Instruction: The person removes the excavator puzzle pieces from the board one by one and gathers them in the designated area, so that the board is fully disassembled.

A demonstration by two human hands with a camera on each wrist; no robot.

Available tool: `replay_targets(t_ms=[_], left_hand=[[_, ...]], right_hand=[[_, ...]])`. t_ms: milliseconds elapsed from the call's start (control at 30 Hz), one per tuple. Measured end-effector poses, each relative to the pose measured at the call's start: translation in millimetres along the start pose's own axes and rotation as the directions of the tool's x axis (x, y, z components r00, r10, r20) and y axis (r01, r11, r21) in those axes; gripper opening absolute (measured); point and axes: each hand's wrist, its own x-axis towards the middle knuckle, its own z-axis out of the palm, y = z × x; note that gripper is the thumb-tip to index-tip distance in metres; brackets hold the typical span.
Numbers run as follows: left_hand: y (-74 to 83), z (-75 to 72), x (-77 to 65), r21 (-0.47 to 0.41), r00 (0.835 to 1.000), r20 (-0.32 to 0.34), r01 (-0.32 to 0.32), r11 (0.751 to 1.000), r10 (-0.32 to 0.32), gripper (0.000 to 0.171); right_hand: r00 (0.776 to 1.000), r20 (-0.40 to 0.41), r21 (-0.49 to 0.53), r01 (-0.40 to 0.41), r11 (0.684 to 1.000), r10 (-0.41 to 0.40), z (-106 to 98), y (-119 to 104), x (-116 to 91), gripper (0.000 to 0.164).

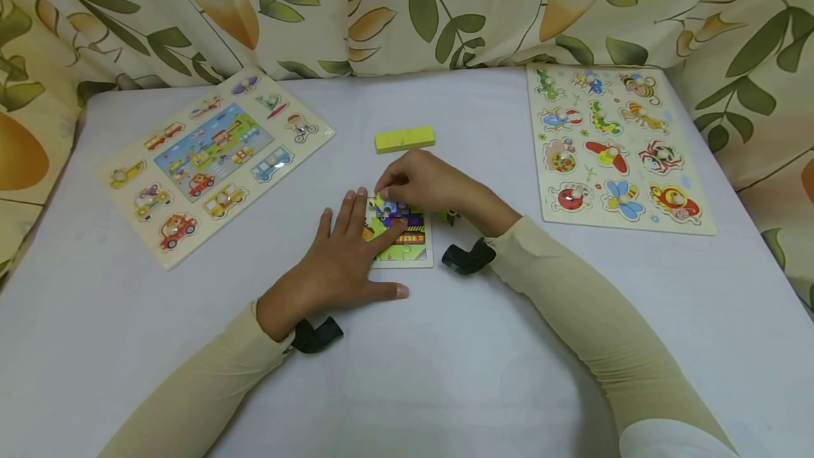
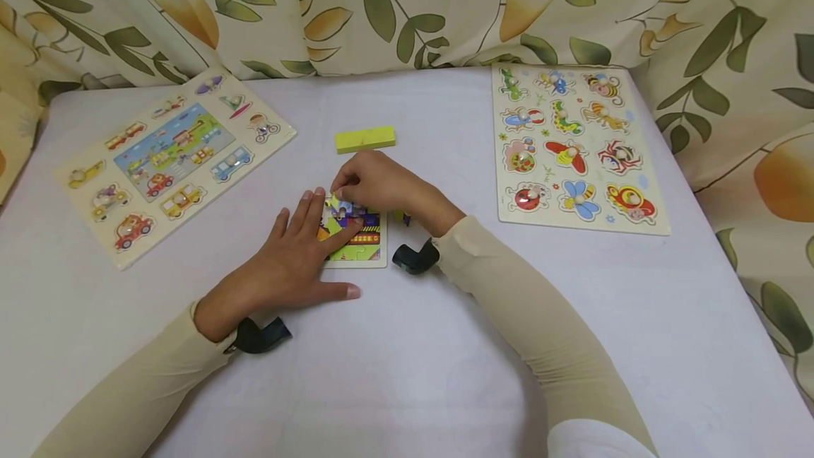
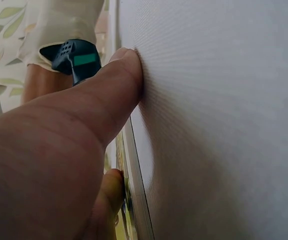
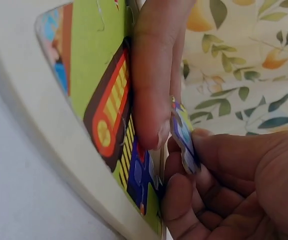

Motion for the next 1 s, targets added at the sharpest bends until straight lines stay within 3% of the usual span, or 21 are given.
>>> replay_targets(t_ms=[1000], left_hand=[[0.7, 2.6, 2.2, 0.020, 1.000, -0.011, 0.017, 1.000, -0.017, 0.100]], right_hand=[[0.999, -0.020, 0.025, 0.043, 0.999, -0.043, -13.2, 6.7, -18.8, 0.018]])
